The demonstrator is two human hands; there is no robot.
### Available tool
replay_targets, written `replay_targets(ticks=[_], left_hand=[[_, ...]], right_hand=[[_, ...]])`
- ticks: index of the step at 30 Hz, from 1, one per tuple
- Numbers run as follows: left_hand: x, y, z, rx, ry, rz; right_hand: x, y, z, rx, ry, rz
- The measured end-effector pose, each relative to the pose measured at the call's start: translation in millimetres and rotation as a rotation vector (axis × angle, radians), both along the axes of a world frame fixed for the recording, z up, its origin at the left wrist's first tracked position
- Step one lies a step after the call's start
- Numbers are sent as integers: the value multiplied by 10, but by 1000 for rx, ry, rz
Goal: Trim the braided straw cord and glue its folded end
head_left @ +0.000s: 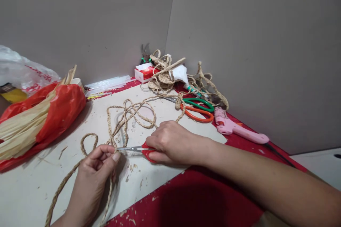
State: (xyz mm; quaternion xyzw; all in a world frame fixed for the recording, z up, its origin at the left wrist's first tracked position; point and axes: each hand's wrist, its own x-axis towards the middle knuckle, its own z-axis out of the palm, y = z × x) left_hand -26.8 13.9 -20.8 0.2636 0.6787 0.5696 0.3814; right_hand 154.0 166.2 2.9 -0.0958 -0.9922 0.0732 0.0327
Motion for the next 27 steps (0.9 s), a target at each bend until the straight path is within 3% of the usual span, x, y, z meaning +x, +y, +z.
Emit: replay_targets(ticks=[7,17,27], left_hand=[[10,12,-33,29,-41,-31],[35,-14,-5,28,-135,-62],[68,42,51,-12,-193,-1]], right_hand=[[-32,-27,-45,-13,65,-79],[-44,-46,-96,158,83,-65],[-55,1,-104,26,86,-55]])
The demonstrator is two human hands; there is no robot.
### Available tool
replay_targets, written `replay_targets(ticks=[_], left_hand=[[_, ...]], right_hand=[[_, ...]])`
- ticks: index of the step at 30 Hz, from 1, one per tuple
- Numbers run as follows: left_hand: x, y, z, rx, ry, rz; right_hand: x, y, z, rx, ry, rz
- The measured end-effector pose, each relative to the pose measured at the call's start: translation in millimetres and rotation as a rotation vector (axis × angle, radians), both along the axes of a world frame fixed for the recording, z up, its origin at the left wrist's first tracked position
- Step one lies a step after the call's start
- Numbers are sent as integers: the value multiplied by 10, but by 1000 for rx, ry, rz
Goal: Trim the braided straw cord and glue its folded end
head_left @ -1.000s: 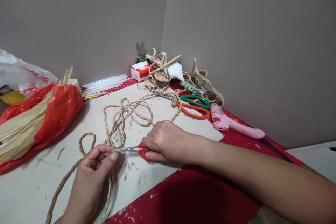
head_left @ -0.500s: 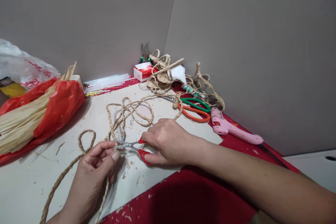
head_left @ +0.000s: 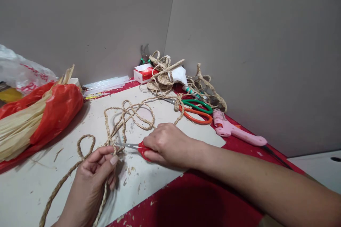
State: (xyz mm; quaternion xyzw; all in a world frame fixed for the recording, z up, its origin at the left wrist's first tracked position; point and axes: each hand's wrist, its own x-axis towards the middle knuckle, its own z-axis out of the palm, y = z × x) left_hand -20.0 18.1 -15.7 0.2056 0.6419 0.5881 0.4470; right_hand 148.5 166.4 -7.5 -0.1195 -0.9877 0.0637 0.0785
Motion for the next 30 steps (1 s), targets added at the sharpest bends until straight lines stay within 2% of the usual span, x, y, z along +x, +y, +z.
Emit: replay_targets(ticks=[5,10,13,19,25,30], left_hand=[[-18,-9,-42,32,7,-2],[-20,-25,-96,47,39,-3],[-16,-25,-84,37,33,-5],[-13,-12,-53,45,25,-17],[-15,-21,-80,58,33,-30],[-19,-33,-84,53,30,-27]], right_hand=[[-17,-27,-26,-37,55,-94],[-54,-102,-62,22,17,-78],[-53,-85,-60,50,7,-68],[-13,-20,-19,-22,59,-137],[-48,-116,-65,24,44,-74],[-50,-66,-58,-25,-2,-85]])
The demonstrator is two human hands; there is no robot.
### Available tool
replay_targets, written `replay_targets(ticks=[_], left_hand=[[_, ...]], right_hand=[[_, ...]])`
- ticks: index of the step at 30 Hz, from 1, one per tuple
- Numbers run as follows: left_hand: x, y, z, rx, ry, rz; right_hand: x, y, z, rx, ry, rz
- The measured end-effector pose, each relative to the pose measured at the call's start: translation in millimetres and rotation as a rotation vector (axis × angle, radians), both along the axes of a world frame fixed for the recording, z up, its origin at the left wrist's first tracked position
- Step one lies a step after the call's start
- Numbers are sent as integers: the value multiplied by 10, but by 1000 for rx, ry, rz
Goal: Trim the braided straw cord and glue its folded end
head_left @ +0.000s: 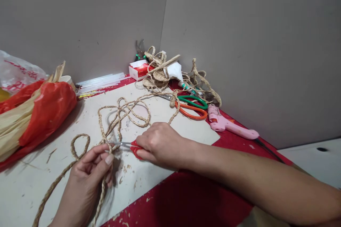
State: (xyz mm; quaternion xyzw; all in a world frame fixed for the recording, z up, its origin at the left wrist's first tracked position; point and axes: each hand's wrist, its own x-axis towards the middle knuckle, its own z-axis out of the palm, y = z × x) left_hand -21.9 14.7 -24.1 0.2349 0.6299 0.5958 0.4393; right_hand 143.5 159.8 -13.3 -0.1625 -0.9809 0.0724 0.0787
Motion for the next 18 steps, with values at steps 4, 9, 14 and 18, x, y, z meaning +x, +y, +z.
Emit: replay_targets(ticks=[4,9,14,18], left_hand=[[15,3,18,-6,-13,1],[21,24,43,4,-5,1],[6,14,38,-18,-19,-7],[10,0,28,-24,-51,-6]], right_hand=[[18,15,38,-13,21,-53],[-4,-55,53,-40,-51,-24],[5,15,60,-48,-34,-32],[20,22,48,-19,65,-55]])
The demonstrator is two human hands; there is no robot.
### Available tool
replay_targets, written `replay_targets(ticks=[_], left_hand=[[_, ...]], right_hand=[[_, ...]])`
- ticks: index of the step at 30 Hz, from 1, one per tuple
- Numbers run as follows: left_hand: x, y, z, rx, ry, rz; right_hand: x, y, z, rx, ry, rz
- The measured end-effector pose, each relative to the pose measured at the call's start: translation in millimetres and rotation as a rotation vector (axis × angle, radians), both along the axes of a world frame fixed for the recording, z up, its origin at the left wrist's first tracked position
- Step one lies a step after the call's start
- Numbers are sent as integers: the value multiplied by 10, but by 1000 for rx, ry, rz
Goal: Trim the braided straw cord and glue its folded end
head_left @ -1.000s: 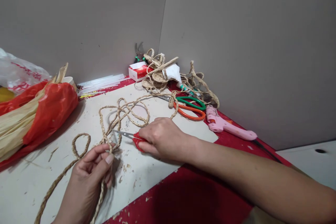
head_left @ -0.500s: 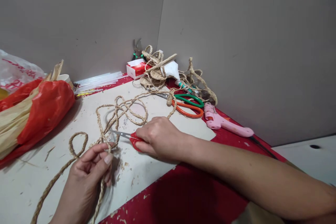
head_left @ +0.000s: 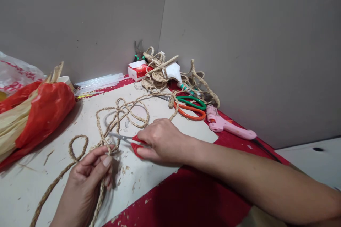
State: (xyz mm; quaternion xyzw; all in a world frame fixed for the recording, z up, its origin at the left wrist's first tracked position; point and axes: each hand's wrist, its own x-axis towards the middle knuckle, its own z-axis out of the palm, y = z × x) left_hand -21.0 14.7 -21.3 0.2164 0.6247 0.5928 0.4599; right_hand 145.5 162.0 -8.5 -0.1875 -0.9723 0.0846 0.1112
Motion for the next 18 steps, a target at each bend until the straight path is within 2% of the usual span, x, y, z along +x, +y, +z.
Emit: replay_targets(ticks=[5,11,15,18], left_hand=[[3,9,11,13,-13,-11],[-14,3,26,22,-63,-89],[-9,-16,3,54,-126,-126],[-5,-27,-7,22,-185,-120]], right_hand=[[-9,-50,-3,17,-68,60],[4,-7,53,2,-70,4],[0,-42,52,39,-104,69],[16,-5,63,49,-101,4]])
